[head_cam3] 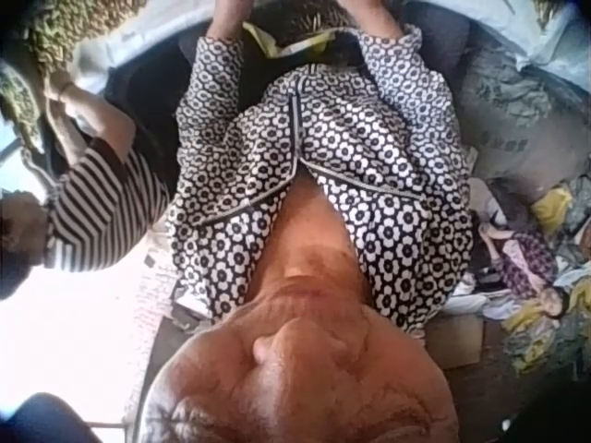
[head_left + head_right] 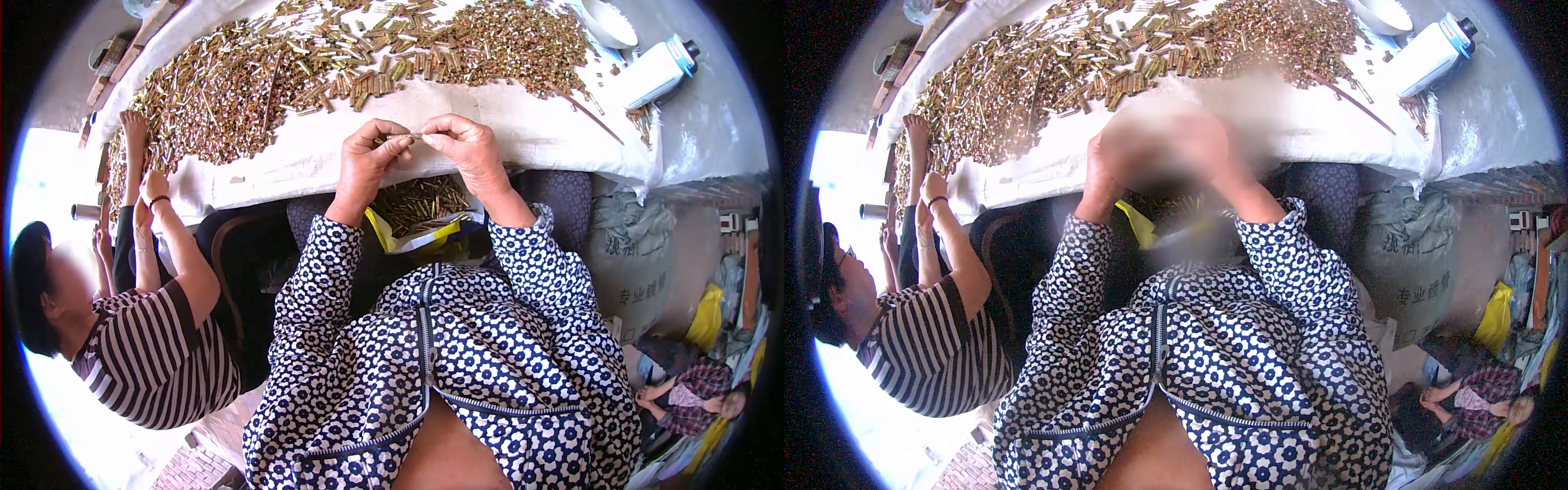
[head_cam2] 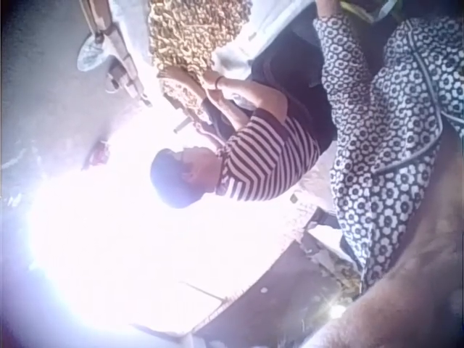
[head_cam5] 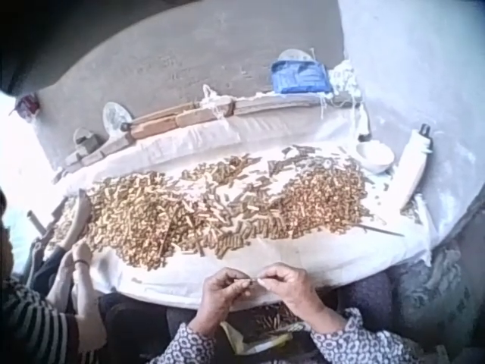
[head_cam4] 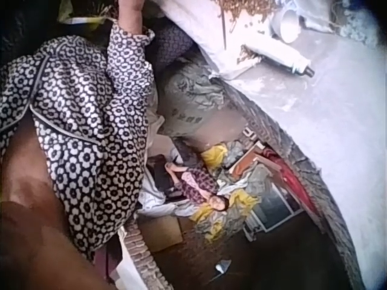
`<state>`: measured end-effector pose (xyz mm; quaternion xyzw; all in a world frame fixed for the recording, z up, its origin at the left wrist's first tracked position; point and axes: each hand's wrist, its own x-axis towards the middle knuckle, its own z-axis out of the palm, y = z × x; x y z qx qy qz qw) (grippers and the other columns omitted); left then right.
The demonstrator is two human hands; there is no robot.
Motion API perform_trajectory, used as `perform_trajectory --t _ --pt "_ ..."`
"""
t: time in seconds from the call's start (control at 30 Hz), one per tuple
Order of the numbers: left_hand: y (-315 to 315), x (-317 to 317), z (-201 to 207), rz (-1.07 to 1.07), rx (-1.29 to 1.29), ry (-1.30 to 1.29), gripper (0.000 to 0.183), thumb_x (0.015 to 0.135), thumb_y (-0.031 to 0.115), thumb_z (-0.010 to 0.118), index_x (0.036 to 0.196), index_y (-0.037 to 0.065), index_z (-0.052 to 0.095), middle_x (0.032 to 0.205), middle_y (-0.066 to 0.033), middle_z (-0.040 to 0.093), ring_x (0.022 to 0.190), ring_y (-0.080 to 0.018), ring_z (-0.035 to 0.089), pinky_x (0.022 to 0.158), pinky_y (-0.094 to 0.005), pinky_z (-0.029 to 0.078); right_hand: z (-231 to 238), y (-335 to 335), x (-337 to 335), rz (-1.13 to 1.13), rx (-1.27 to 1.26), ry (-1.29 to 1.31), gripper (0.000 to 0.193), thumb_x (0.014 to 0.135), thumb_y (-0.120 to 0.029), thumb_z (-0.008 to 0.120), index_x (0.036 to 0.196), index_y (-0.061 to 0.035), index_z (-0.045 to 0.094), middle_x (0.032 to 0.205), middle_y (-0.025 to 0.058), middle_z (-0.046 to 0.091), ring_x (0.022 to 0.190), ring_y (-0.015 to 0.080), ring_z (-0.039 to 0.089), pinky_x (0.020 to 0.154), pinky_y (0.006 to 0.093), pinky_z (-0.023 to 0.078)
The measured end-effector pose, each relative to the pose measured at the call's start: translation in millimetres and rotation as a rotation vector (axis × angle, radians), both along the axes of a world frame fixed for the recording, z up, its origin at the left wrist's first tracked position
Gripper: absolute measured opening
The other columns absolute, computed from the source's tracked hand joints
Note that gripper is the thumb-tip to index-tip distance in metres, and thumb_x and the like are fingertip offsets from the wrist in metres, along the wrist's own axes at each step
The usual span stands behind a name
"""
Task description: The person assembles small metal components by fitting the pieces together by hand and places the assembled parts into a bag.
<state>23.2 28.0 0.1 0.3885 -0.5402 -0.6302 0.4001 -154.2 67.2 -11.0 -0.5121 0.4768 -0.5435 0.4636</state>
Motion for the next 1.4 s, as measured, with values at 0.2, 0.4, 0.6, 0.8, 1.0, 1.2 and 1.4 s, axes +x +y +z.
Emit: perform_trajectory --t 0.2,0.4,0.6,0.8,1.0,1.2,1.4 --pt "2 -4 -2 0.015 0.055 0.086 0.007 0.087 0.006 0.065 0.092 0.002 0.063 0.072 -0.0036 0.065 0.057 -0.0054 0.055 0.047 -0.0164 0.040 3 5 5 -0.072 -0.047 0.061 0.007 0.084 0.002 0.062 0.090 -0.0015 0.064 0.090 -0.0008 0.063 0.085 0.0063 0.057 0.076 0.0209 0.046" --pt "-2 -9 -6 -0.031 -0.038 0.019 0.005 0.086 0.004 0.064 0.090 0.002 0.063 0.073 -0.0040 0.065 0.061 -0.0077 0.058 0.050 -0.0203 0.044 3 3 0 -0.103 -0.222 0.226 0.009 0.077 0.003 0.063 0.083 -0.0036 0.062 0.084 0.0037 0.063 0.080 0.0137 0.060 0.072 0.0258 0.048" --pt "-6 -29 2 -0.216 -0.692 -0.558 0.008 0.080 0.000 0.061 0.088 0.001 0.063 0.078 -0.0175 0.065 0.071 -0.0281 0.065 0.065 -0.0330 0.051 -4 -2 -15 -0.107 -0.280 0.748 0.010 0.067 -0.001 0.061 0.075 -0.0053 0.056 0.077 0.0105 0.058 0.081 0.0316 0.057 0.070 0.0396 0.046" --pt "-2 -38 11 -0.218 -0.875 -0.699 0.002 0.077 0.001 0.055 0.076 0.000 0.053 0.069 -0.0205 0.055 0.067 -0.0396 0.057 0.059 -0.0417 0.045 -14 -37 -50 -0.320 -0.251 0.910 0.014 0.074 -0.002 0.063 0.087 -0.0057 0.062 0.097 0.0124 0.062 0.096 0.0304 0.059 0.085 0.0378 0.047" --pt "-7 -43 10 -0.256 -0.864 -0.674 0.004 0.077 0.004 0.053 0.074 0.001 0.052 0.066 -0.0198 0.054 0.065 -0.0381 0.057 0.056 -0.0420 0.044 -35 -72 -78 -0.502 -0.297 1.208 0.013 0.082 -0.013 0.051 0.082 -0.0065 0.062 0.086 0.0132 0.062 0.080 0.0333 0.060 0.069 0.0455 0.047" --pt "-18 -38 -15 -0.210 -0.984 -0.690 0.008 0.081 0.005 0.055 0.075 0.001 0.051 0.066 -0.0163 0.053 0.062 -0.0334 0.057 0.056 -0.0402 0.045 -41 -86 -76 -0.514 -0.280 1.284 0.013 0.082 -0.013 0.051 0.083 -0.0067 0.062 0.088 0.0138 0.062 0.084 0.0324 0.061 0.070 0.0468 0.047" --pt "-11 -35 -17 -0.200 -0.812 -0.582 0.007 0.082 0.004 0.057 0.078 0.002 0.051 0.075 -0.0168 0.056 0.068 -0.0352 0.059 0.060 -0.0402 0.047 -33 -82 -76 -0.595 -0.241 1.284 0.008 0.078 -0.009 0.054 0.077 -0.0061 0.061 0.085 0.0141 0.061 0.085 0.0331 0.058 0.074 0.0456 0.046"
